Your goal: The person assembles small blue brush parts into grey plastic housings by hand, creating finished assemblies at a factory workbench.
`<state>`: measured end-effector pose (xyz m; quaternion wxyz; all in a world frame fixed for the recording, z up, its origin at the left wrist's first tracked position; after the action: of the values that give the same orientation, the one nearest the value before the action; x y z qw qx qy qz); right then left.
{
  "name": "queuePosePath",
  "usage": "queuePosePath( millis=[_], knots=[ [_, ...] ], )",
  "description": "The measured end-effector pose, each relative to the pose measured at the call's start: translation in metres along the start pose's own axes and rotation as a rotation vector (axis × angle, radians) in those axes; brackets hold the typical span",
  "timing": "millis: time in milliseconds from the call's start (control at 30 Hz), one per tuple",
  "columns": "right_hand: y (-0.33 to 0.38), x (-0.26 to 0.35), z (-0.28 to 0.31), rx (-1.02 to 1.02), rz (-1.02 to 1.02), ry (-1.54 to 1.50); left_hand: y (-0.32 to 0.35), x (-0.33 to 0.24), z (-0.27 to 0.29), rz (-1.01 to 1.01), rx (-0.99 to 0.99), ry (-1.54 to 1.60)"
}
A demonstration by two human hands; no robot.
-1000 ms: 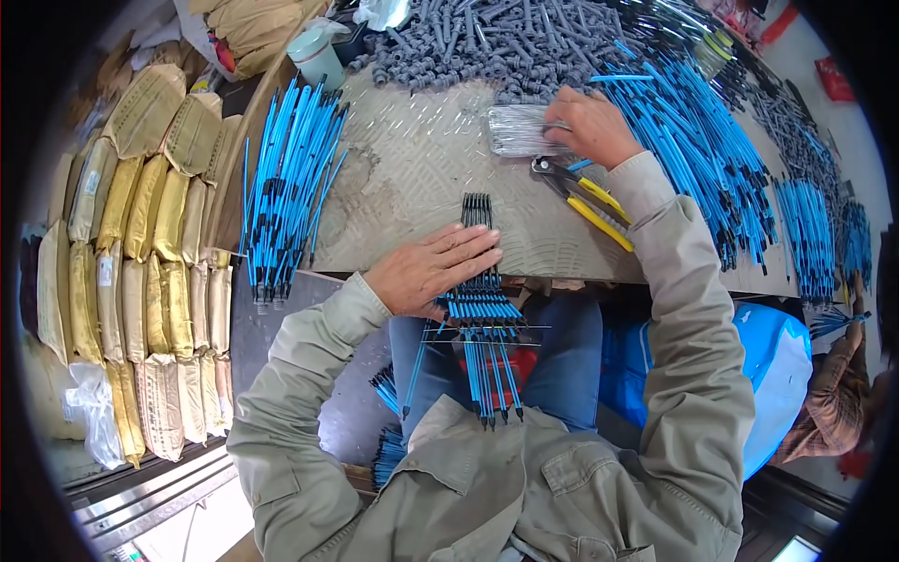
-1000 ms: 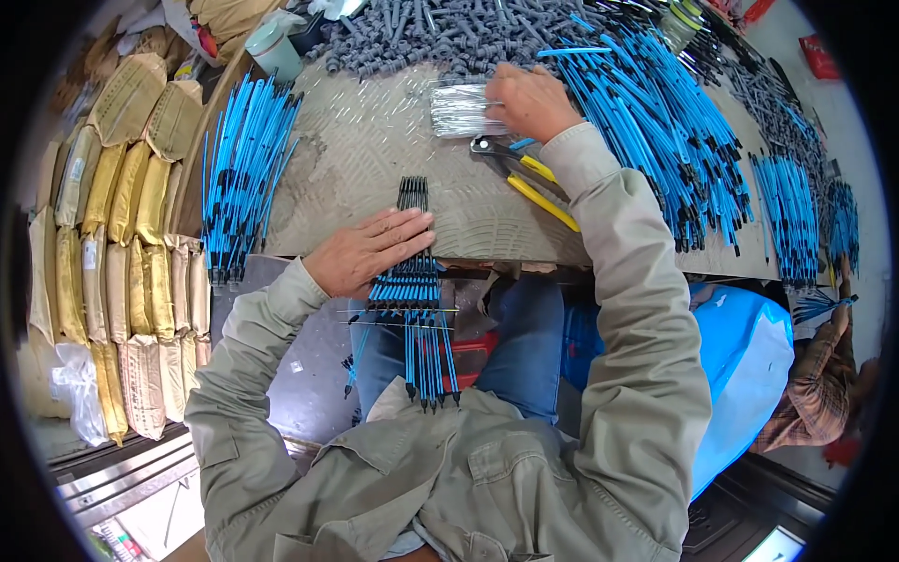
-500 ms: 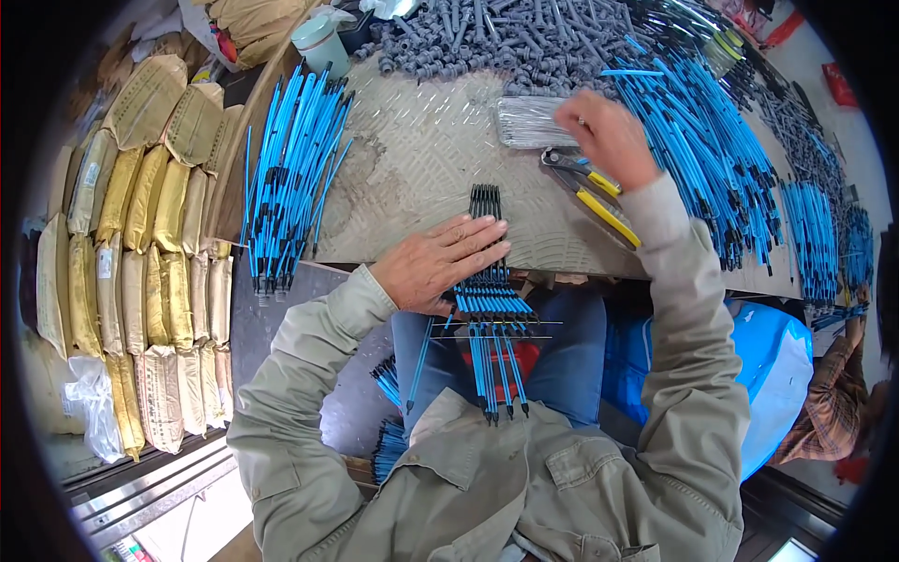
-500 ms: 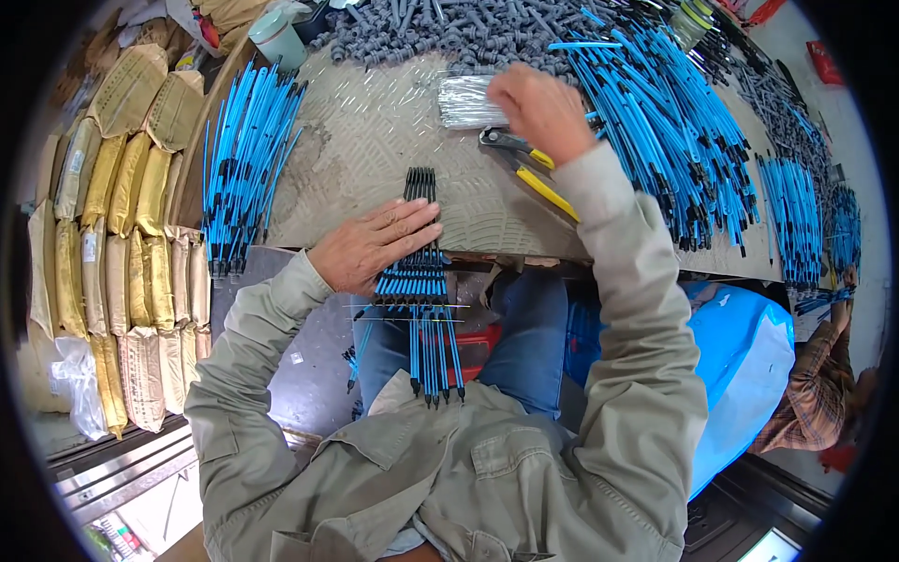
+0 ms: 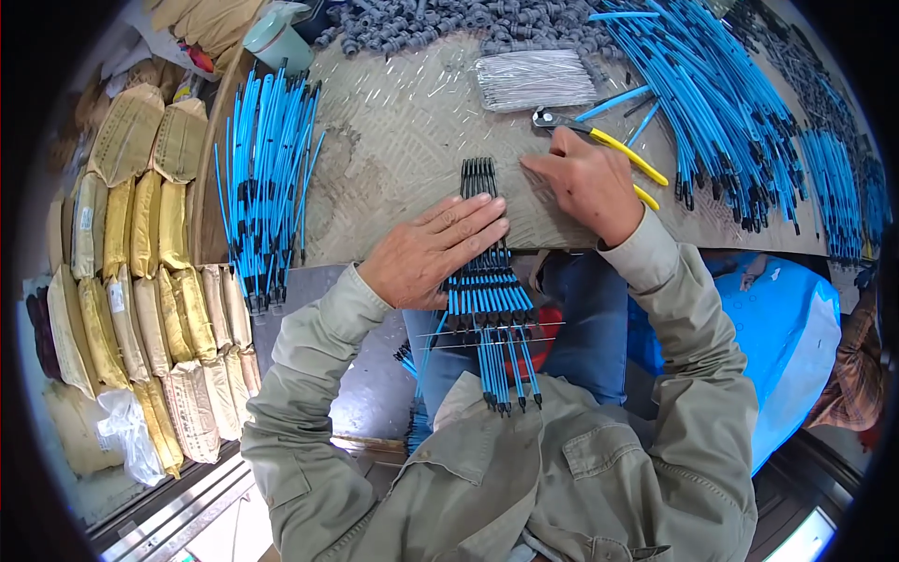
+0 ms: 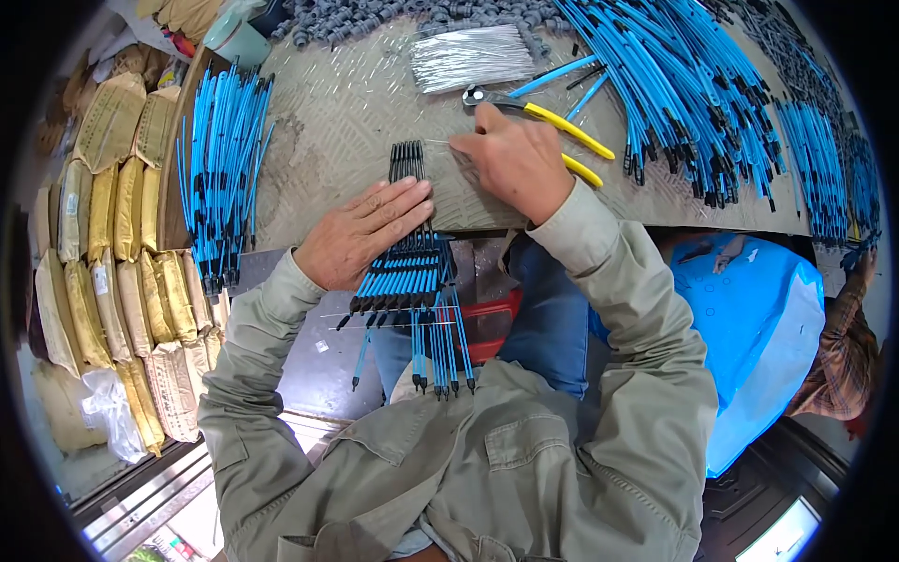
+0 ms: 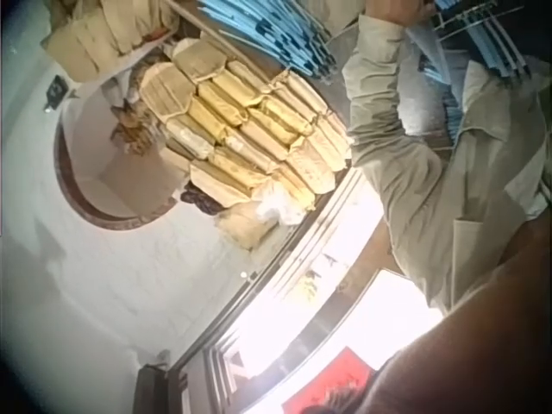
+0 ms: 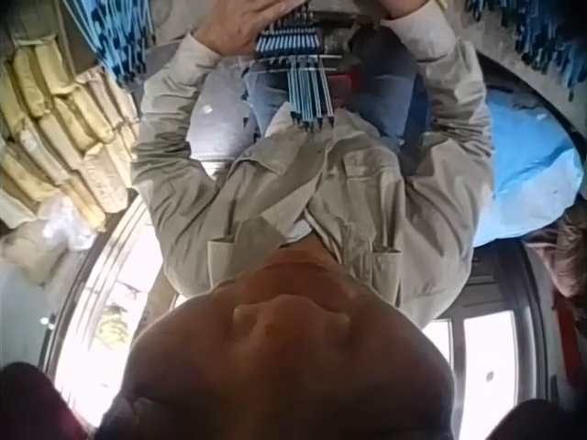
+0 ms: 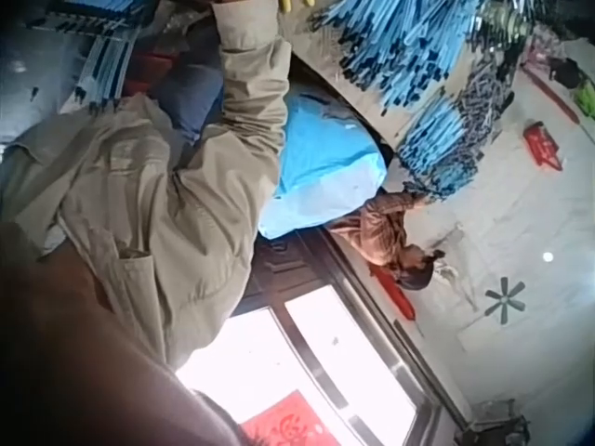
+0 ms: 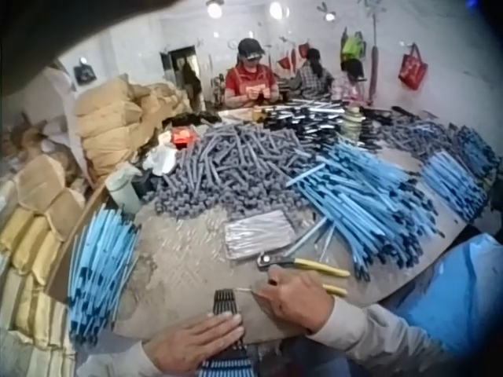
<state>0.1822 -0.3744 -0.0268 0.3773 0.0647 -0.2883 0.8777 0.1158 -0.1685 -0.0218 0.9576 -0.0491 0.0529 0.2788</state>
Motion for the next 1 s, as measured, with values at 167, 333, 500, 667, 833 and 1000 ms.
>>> queuePosePath(
  millis=[167, 333, 500, 667, 833, 1000],
  knots=[
    [-0.006, 0.001, -0.001, 0.048, 0.033, 0.049, -0.002, -0.002, 0.003, 0.003, -0.002, 0.007],
    [-0.005, -0.002, 0.001, -0.005, 0.040, 0.013, -0.001, -0.001, 0.002, -0.003, -0.002, -0.004],
    [-0.011, 0.000, 0.000, 0.058, 0.060, 0.069, 0.000, 0.001, -0.002, 0.000, 0.002, 0.009],
    [-0.013, -0.001, 0.001, 0.076, 0.057, 0.095, 0.000, 0.002, -0.002, 0.000, -0.002, 0.024],
    [-0.017, 0.001, -0.004, 0.068, 0.087, 0.054, 0.002, 0.001, -0.003, 0.005, -0.034, 0.051],
    [-0.028, 0.001, -0.017, 0.051, 0.168, -0.083, 0.003, 0.001, 0.000, 0.016, -0.016, 0.070]
  ],
)
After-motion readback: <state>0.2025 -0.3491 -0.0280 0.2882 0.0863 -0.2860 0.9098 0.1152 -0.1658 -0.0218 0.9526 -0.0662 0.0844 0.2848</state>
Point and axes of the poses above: each hand's wrist, its own y-axis away from the middle knuckle, its own z-axis out of the back of the hand, x = y × z, the point moved 2 cm from there along -y, towards the middle knuckle, and after that the axes turned 6 degrees about -y, right-handed, at the moved point
